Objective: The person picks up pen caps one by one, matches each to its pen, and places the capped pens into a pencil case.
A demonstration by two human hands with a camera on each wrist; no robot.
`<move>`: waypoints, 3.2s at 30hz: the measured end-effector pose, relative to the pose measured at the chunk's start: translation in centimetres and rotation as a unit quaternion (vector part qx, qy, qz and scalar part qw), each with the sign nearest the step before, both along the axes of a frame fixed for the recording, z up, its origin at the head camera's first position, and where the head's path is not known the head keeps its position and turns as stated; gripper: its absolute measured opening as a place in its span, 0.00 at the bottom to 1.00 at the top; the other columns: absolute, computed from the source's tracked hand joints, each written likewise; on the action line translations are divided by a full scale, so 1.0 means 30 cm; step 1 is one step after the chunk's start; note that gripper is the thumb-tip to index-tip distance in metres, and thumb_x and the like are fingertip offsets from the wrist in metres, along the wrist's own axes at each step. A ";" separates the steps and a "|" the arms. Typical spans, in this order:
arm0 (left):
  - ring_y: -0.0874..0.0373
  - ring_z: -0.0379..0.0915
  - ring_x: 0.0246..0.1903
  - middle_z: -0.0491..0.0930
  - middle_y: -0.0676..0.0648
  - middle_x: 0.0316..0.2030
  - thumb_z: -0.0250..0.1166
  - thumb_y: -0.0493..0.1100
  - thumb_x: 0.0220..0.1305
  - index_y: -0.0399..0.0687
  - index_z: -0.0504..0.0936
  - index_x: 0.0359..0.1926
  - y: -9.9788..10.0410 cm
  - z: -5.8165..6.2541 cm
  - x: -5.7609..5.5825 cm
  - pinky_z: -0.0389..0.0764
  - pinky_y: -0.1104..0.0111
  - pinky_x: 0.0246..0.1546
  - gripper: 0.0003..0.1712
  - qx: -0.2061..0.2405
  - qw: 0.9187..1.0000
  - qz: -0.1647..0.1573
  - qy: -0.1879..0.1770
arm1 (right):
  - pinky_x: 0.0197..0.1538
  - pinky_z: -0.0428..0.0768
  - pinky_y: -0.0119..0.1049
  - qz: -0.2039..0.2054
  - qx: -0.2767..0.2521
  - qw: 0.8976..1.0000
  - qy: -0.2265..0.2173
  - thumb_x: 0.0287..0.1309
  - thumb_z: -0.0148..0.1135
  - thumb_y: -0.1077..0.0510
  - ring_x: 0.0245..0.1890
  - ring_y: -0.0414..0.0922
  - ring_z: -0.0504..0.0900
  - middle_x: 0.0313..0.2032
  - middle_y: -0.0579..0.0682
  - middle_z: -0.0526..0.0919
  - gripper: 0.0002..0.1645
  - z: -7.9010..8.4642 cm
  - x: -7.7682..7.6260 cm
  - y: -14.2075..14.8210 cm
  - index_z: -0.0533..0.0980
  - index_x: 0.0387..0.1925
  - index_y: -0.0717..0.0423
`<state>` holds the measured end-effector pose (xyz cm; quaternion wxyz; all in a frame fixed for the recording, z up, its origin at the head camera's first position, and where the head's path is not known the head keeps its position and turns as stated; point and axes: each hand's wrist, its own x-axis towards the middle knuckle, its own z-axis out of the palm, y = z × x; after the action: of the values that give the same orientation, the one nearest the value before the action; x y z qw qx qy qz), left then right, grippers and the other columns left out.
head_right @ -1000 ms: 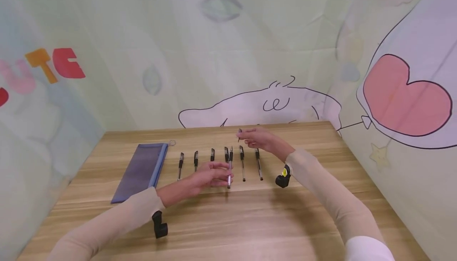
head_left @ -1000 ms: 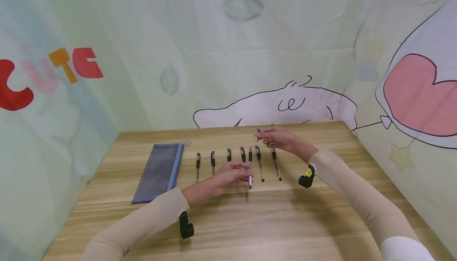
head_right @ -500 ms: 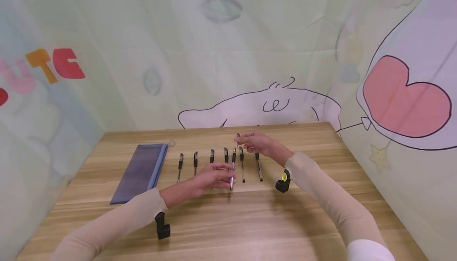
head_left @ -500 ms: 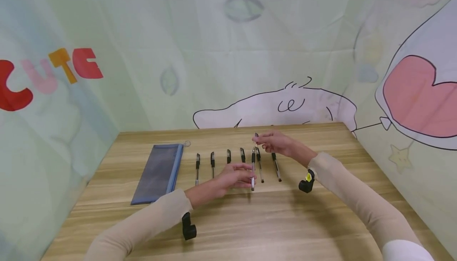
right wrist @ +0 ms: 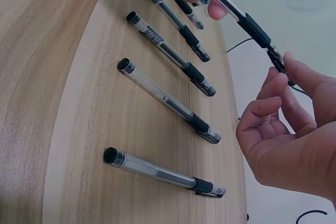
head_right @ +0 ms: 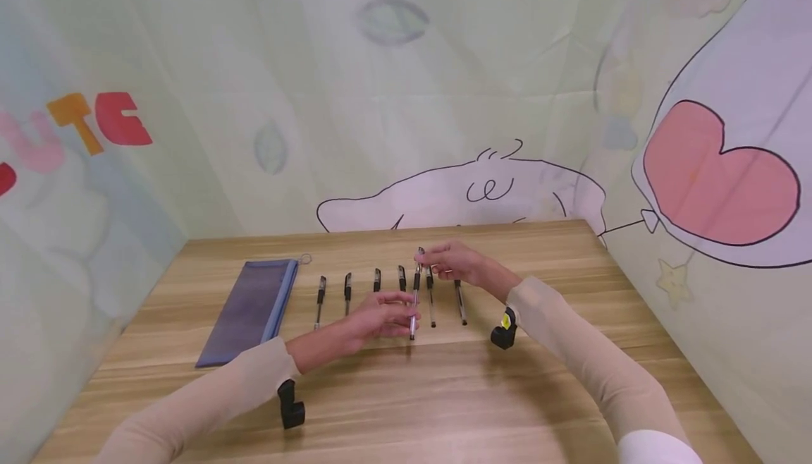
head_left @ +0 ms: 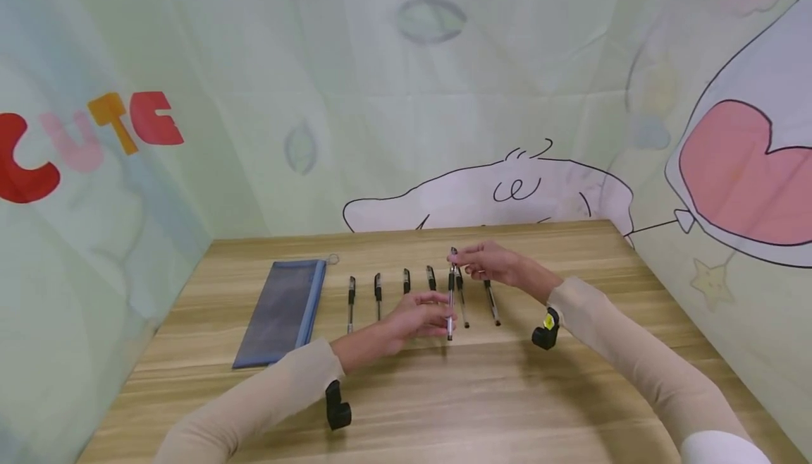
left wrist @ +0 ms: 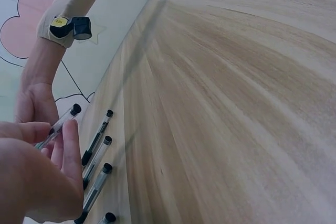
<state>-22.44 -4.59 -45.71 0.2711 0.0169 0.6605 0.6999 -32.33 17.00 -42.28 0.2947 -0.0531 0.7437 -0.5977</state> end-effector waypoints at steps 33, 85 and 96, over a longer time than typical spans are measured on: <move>0.61 0.82 0.27 0.87 0.31 0.43 0.66 0.34 0.68 0.28 0.83 0.51 0.018 -0.006 -0.010 0.90 0.67 0.36 0.14 -0.074 0.994 0.051 0.060 | 0.31 0.70 0.26 -0.018 0.028 0.999 0.015 0.74 0.59 0.54 0.26 0.34 0.72 0.25 0.40 0.82 0.22 -0.049 0.091 -0.031 0.80 0.58 0.67; 0.51 0.90 0.34 0.89 0.39 0.37 0.73 0.30 0.59 0.31 0.85 0.49 0.285 0.001 -0.167 0.91 0.65 0.37 0.16 -0.088 0.985 0.103 0.108 | 0.48 0.85 0.29 -0.034 0.043 0.996 0.072 0.73 0.60 0.53 0.40 0.36 0.83 0.41 0.33 0.85 0.22 0.001 0.198 0.462 0.78 0.62 0.60; 0.53 0.88 0.28 0.89 0.39 0.34 0.73 0.28 0.58 0.30 0.86 0.44 0.418 -0.024 -0.179 0.90 0.69 0.30 0.12 -0.108 0.980 0.110 0.122 | 0.49 0.85 0.31 -0.041 0.071 0.995 0.049 0.75 0.58 0.50 0.42 0.36 0.82 0.49 0.42 0.83 0.33 -0.043 0.208 0.519 0.68 0.69 0.70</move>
<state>-27.81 7.95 -46.43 0.1100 0.0000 0.7581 0.6427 -26.10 32.58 -43.56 0.2361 -0.0307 0.7992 -0.5519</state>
